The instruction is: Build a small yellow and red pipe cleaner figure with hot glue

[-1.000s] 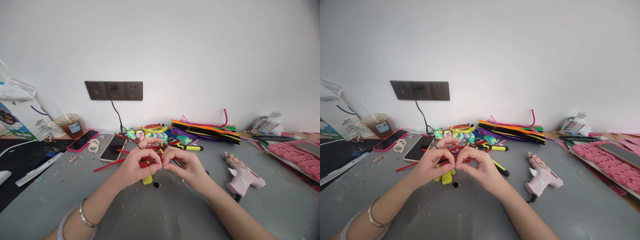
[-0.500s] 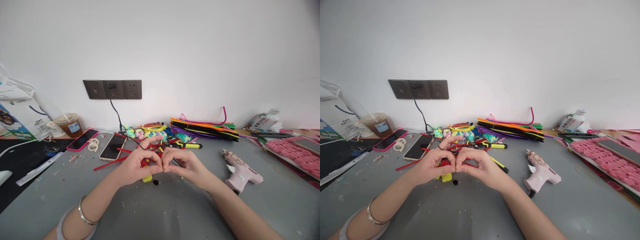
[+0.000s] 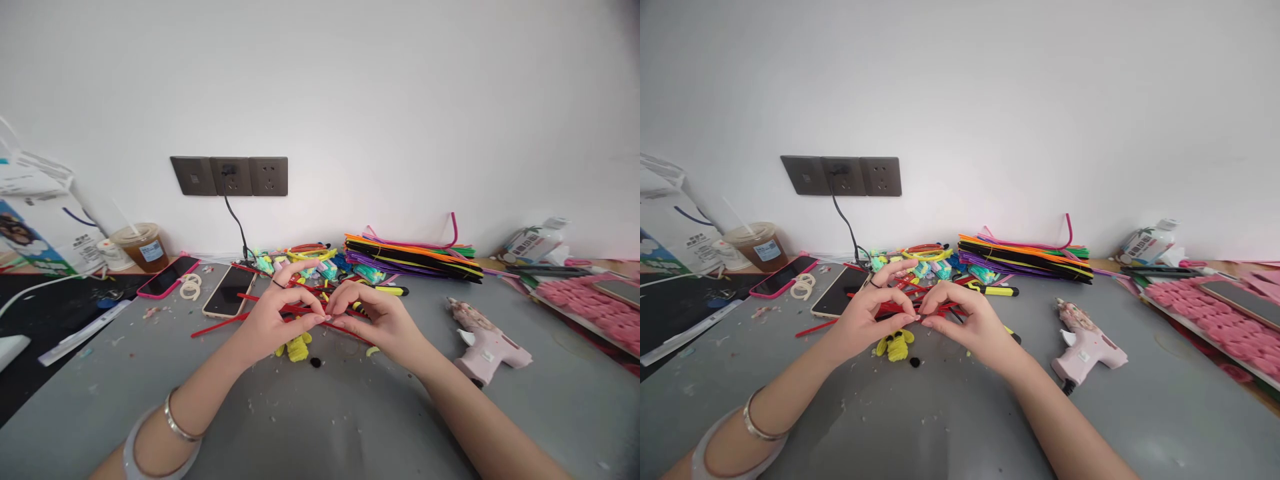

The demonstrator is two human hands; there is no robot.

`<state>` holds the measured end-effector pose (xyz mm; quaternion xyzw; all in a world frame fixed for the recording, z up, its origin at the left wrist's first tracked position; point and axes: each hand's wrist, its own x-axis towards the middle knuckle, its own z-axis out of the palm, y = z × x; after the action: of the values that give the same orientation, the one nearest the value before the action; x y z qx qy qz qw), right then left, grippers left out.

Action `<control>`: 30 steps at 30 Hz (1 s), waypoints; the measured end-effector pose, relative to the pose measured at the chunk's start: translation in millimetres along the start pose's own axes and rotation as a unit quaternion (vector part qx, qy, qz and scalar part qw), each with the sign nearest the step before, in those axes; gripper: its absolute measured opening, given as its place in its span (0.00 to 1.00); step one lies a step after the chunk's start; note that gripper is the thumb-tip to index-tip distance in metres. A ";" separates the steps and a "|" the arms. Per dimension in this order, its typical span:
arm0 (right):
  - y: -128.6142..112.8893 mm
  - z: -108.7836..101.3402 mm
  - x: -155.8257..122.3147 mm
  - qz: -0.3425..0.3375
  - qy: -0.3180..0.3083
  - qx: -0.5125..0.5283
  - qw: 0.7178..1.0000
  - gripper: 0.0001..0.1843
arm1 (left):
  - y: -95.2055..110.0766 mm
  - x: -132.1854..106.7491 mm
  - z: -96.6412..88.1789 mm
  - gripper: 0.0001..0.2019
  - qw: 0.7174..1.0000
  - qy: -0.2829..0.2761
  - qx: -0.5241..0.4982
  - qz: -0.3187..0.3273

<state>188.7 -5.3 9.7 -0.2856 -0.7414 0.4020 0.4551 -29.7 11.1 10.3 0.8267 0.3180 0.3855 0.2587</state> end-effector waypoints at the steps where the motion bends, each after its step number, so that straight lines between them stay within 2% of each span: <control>1: -0.2 0.2 -0.1 0.000 -0.001 -0.008 1.000 0.06 | 0.1 0.0 -0.2 0.05 1.000 -0.004 0.009 0.002; 9: 0.2 1.5 -2.7 -0.011 -0.018 -0.091 0.996 0.10 | 1.8 -0.6 0.4 0.04 1.000 -0.017 0.021 0.013; 16: 2.5 2.5 -3.5 -0.013 -0.022 -0.074 0.997 0.04 | 3.8 -1.9 1.0 0.04 0.999 -0.028 0.003 -0.015; 30: -0.1 3.8 -2.3 0.001 -0.036 -0.069 0.997 0.06 | 7.9 0.1 -0.9 0.04 0.999 -0.039 0.022 -0.004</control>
<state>186.2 -8.4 7.7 -0.3025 -0.7830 0.3601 0.4072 -27.8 6.0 16.1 0.8454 0.3197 0.3445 0.2539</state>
